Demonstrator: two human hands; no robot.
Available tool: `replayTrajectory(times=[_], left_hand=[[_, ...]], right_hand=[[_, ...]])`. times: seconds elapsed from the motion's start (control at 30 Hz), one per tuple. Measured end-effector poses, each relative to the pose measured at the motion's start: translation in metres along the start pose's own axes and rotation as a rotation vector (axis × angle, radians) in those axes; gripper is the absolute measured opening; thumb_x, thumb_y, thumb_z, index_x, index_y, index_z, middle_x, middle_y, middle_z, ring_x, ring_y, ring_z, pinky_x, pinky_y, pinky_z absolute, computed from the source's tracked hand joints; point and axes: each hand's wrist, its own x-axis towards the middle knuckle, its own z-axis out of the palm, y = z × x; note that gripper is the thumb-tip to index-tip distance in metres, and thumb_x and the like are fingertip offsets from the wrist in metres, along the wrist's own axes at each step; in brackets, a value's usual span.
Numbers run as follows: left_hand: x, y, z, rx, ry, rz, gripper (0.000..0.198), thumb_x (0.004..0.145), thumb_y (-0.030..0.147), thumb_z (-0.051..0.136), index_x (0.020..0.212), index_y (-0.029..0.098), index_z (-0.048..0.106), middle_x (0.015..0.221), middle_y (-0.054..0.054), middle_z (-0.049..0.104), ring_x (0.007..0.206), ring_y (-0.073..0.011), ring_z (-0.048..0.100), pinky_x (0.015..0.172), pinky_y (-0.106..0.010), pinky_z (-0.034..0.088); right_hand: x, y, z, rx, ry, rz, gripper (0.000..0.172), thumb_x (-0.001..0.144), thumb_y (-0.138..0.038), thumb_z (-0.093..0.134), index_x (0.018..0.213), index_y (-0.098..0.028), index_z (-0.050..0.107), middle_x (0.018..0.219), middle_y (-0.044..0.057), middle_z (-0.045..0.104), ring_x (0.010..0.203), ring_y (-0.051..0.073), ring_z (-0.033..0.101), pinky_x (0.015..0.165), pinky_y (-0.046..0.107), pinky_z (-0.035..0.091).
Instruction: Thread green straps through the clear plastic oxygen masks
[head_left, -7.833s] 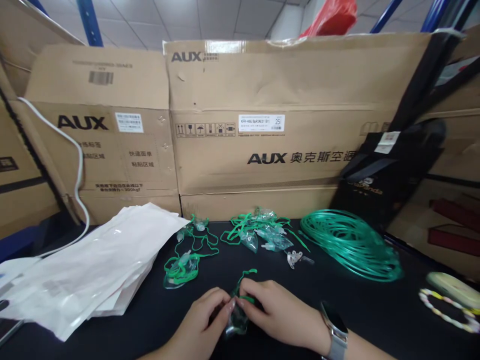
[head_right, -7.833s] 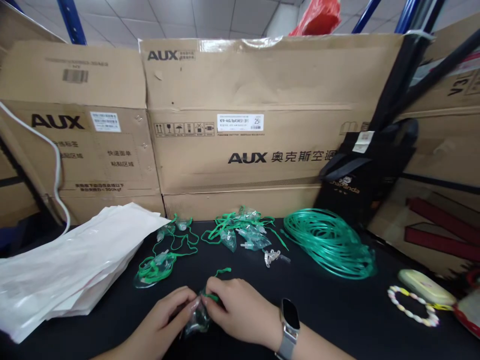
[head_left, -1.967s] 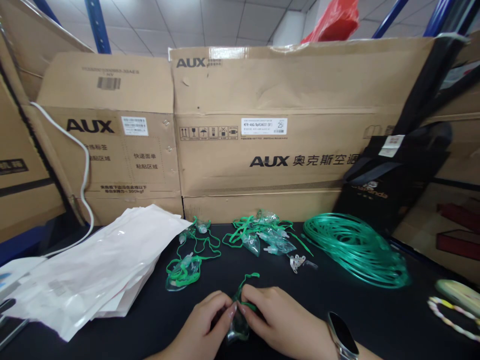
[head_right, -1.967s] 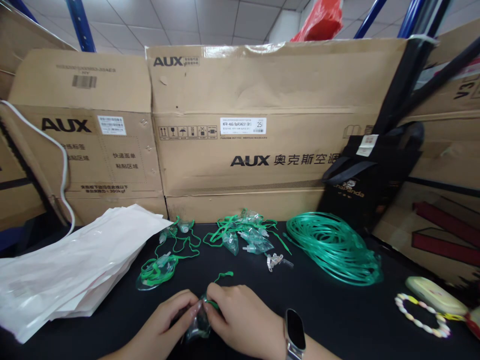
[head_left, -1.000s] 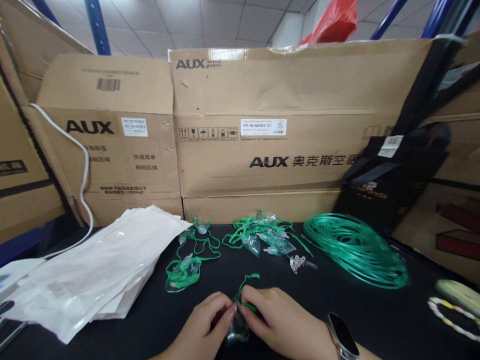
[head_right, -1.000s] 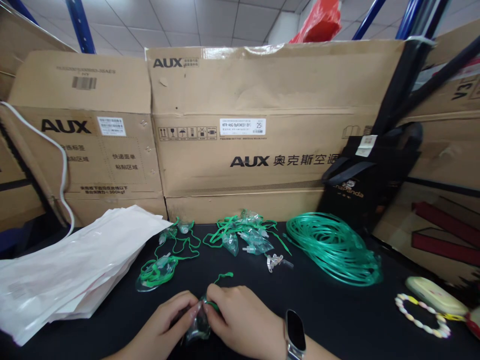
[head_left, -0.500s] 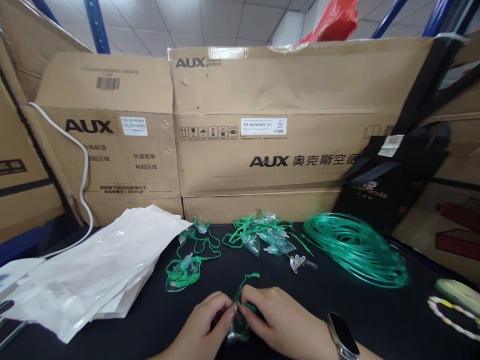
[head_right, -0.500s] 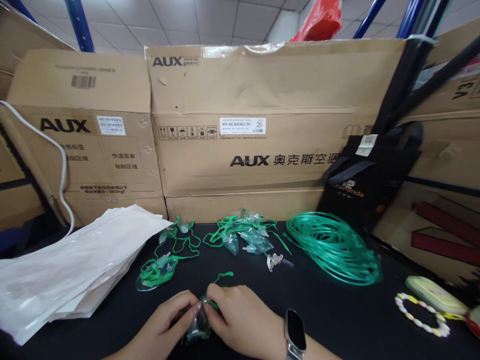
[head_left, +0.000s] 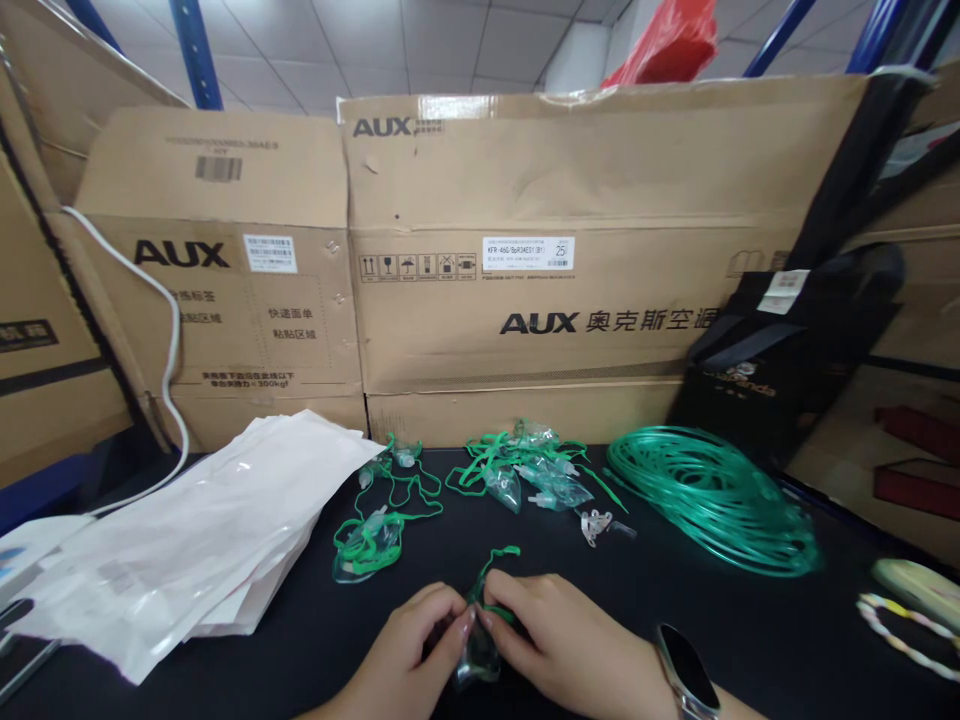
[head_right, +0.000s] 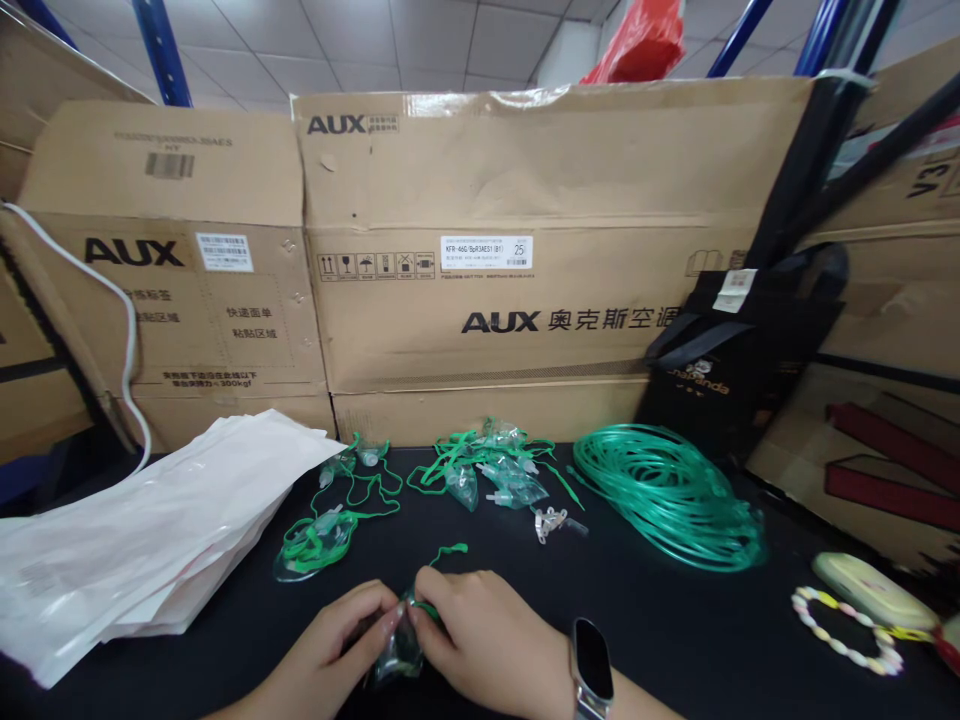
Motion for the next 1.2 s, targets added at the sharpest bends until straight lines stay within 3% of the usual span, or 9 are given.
replayTrajectory(times=[1.2], left_hand=[[0.0009,0.0021,-0.0004,0.056,-0.002,0.015,0.026,0.085,0.031,0.034,0.068,0.017,0.047,0.067,0.001,0.044,0.064,-0.0133,0.043,0.060,-0.022,0.035]], right_hand=[[0.0003,0.0007,0.0017,0.003,-0.009,0.011,0.011,0.086,-0.021,0.037,0.075,-0.021,0.040,0.066,-0.003,0.058,0.058,0.012,0.054,0.048,0.018,0.030]])
